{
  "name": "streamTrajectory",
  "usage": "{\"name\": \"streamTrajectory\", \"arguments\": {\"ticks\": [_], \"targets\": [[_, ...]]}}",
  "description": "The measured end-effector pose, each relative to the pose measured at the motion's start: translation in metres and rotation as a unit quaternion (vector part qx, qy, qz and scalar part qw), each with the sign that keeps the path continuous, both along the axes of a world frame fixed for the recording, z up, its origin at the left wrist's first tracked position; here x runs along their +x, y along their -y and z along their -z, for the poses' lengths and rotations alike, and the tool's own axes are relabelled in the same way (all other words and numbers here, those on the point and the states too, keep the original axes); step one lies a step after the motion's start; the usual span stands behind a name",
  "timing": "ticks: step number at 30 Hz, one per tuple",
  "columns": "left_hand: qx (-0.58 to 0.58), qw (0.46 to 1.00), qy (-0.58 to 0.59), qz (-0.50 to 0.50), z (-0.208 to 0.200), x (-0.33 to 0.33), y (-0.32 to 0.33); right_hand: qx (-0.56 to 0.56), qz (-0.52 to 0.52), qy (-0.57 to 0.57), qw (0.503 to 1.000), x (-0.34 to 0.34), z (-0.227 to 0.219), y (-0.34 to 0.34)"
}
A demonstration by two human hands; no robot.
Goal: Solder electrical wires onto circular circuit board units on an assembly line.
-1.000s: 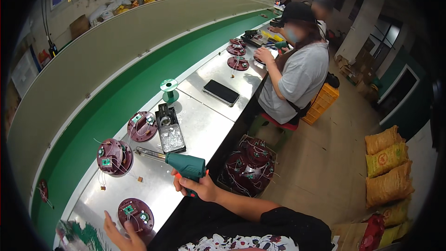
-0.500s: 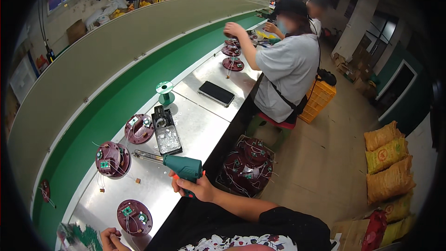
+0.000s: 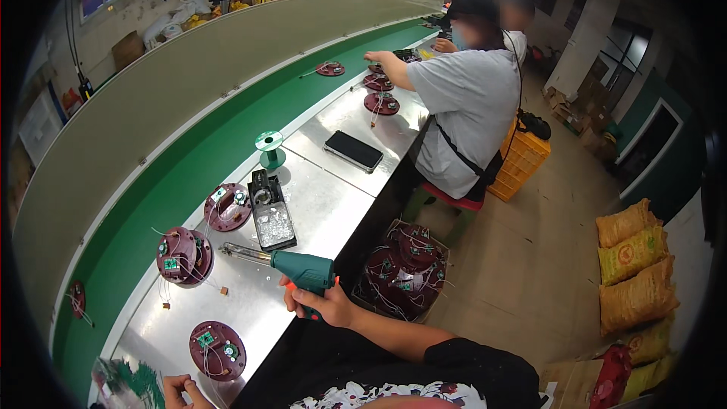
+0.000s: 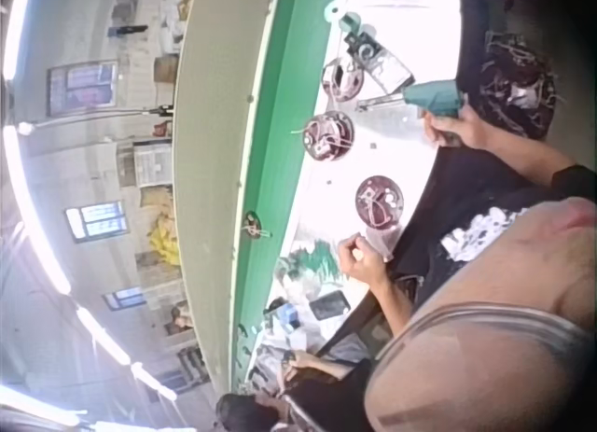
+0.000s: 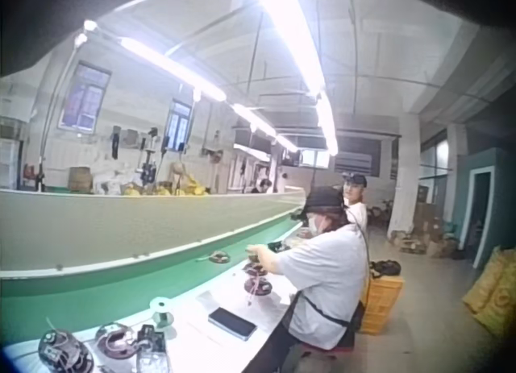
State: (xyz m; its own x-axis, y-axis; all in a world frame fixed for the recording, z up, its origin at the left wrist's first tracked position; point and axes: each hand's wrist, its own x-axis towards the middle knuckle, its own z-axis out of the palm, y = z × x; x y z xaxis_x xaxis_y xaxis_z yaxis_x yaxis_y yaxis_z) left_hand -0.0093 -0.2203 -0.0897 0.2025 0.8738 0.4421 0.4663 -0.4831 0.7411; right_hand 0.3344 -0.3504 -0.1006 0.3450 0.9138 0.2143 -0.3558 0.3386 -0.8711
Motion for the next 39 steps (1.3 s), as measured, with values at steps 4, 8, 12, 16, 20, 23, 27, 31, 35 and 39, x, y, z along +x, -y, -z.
{"name": "streamTrajectory", "arguments": {"ticks": [4,8,12,16,20,23,27,31,35,39], "targets": [[0.014,1.0,-0.004,0.008,-0.006,0.005,0.004,-0.012,0.003,0.001,1.0,0.001,0.0,0.004],[-0.015,1.0,-0.003,-0.021,-0.008,0.003,0.007,-0.017,-0.007,0.029,0.999,0.004,0.001,0.001],[-0.015,0.999,-0.012,-0.029,-0.002,-0.018,0.002,-0.028,-0.02,0.049,0.998,0.004,0.003,-0.003],[-0.025,0.998,-0.028,-0.057,-0.006,-0.019,-0.004,-0.039,-0.03,0.073,0.996,0.004,0.0,-0.008],[-0.015,0.998,-0.047,-0.048,-0.002,-0.022,-0.009,-0.034,-0.029,0.088,0.995,0.007,-0.003,-0.011],[-0.005,0.998,-0.057,-0.013,0.003,-0.021,-0.011,-0.041,-0.031,0.067,0.996,0.006,0.0,-0.013],[0.038,0.997,-0.071,0.01,0.007,-0.004,-0.004,-0.044,-0.029,0.054,0.997,0.008,0.002,-0.013],[0.034,0.997,-0.062,0.044,0.01,-0.001,-0.005,-0.03,-0.019,0.021,0.999,0.008,0.003,-0.013],[0.03,0.998,-0.064,0.003,0.014,0.006,-0.001,-0.025,-0.023,0.029,0.999,0.009,0.004,-0.013],[-0.009,0.999,-0.05,-0.013,0.018,-0.002,-0.001,-0.026,-0.035,0.038,0.998,0.013,0.005,-0.014]]}}
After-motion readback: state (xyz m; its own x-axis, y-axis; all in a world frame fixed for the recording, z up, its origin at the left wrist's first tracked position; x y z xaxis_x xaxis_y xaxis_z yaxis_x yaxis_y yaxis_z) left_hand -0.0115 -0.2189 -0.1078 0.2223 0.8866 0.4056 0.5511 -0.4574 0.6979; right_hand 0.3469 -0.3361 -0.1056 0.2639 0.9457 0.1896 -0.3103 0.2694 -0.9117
